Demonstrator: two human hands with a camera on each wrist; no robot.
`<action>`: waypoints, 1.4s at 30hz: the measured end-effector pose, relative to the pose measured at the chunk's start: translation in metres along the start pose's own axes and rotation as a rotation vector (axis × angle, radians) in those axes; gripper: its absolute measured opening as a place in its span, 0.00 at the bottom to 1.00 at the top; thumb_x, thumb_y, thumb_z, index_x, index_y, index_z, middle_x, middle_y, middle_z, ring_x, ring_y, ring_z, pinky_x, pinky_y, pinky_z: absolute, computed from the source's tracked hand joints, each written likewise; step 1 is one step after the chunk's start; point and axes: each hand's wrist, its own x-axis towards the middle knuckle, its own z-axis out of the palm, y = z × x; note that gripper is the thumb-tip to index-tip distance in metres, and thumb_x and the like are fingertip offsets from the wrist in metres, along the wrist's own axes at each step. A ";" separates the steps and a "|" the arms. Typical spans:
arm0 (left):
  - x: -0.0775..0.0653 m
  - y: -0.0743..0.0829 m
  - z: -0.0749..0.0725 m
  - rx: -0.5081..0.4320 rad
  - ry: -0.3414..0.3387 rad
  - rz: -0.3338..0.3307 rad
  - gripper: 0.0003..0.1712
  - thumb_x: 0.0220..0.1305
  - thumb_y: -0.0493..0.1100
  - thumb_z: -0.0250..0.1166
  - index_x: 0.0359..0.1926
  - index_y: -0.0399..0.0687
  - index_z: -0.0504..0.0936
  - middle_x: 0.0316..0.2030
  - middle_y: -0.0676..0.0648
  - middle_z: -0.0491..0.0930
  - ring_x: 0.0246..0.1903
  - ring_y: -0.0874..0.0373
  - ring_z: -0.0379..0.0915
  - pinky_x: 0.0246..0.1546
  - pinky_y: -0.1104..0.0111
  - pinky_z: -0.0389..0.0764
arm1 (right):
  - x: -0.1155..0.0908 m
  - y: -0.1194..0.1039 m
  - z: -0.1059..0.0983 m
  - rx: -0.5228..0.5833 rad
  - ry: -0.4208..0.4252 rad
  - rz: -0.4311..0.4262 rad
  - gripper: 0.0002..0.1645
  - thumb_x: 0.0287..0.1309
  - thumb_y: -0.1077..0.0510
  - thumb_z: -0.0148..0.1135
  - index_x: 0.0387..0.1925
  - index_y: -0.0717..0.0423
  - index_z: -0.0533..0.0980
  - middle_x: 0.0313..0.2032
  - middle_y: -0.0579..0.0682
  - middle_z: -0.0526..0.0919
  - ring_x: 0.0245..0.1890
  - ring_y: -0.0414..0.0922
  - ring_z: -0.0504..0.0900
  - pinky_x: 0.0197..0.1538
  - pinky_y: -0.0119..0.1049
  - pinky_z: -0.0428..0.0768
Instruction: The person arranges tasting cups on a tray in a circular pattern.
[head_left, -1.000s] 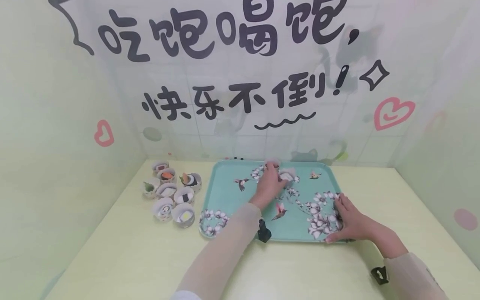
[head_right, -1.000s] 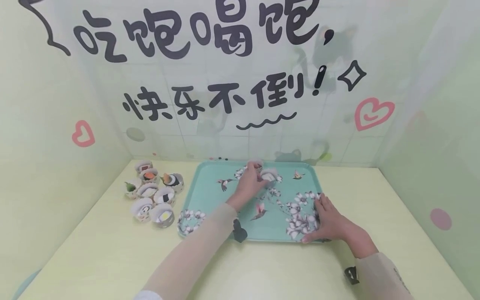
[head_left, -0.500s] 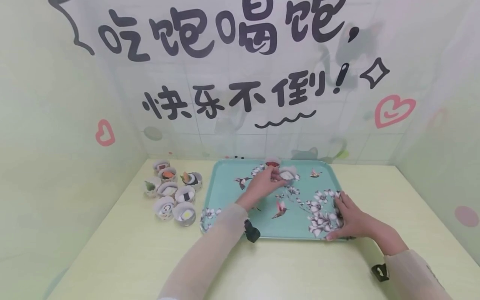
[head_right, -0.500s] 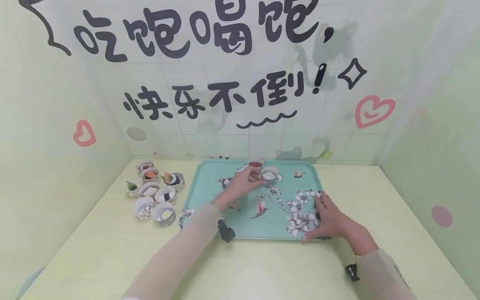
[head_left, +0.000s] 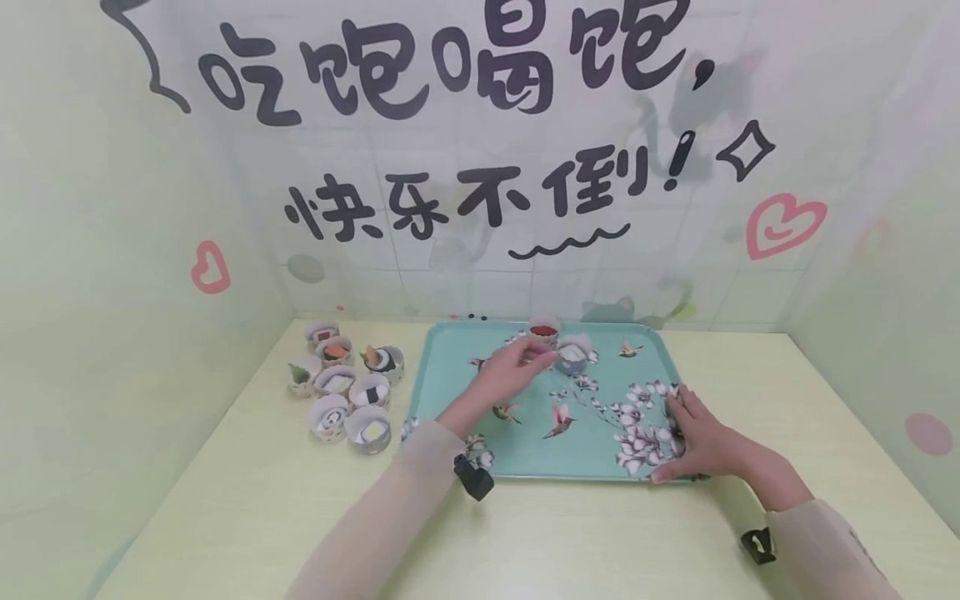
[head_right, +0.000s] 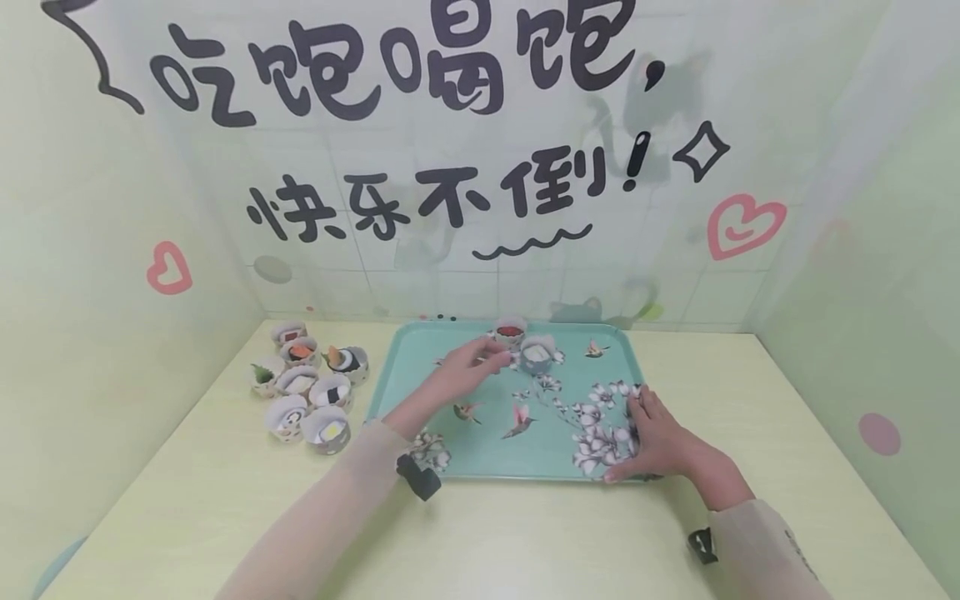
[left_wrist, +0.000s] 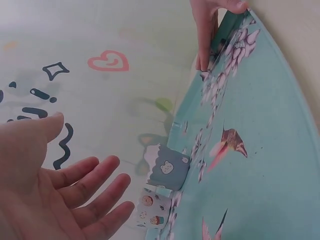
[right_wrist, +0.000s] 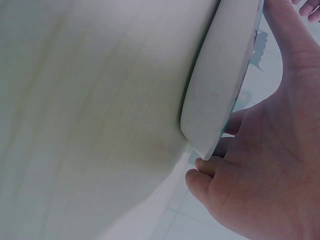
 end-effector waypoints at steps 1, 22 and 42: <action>-0.003 0.000 -0.002 -0.001 -0.002 0.004 0.24 0.73 0.61 0.54 0.59 0.54 0.77 0.56 0.49 0.81 0.59 0.53 0.76 0.58 0.56 0.79 | 0.000 0.000 0.000 -0.001 0.000 0.001 0.80 0.37 0.39 0.82 0.71 0.82 0.43 0.70 0.84 0.34 0.71 0.79 0.37 0.69 0.74 0.51; -0.050 -0.002 -0.057 0.052 0.019 0.070 0.25 0.75 0.58 0.52 0.64 0.49 0.74 0.55 0.47 0.82 0.56 0.51 0.79 0.56 0.55 0.81 | -0.002 -0.001 -0.006 -0.004 -0.001 0.018 0.79 0.38 0.39 0.82 0.71 0.82 0.43 0.71 0.84 0.34 0.72 0.79 0.37 0.69 0.74 0.52; -0.081 -0.033 -0.109 0.085 0.139 0.035 0.27 0.75 0.58 0.52 0.63 0.47 0.74 0.58 0.43 0.81 0.60 0.45 0.77 0.60 0.49 0.78 | 0.002 0.000 -0.006 -0.024 -0.013 0.017 0.78 0.38 0.40 0.82 0.71 0.81 0.45 0.70 0.84 0.35 0.71 0.79 0.38 0.69 0.74 0.52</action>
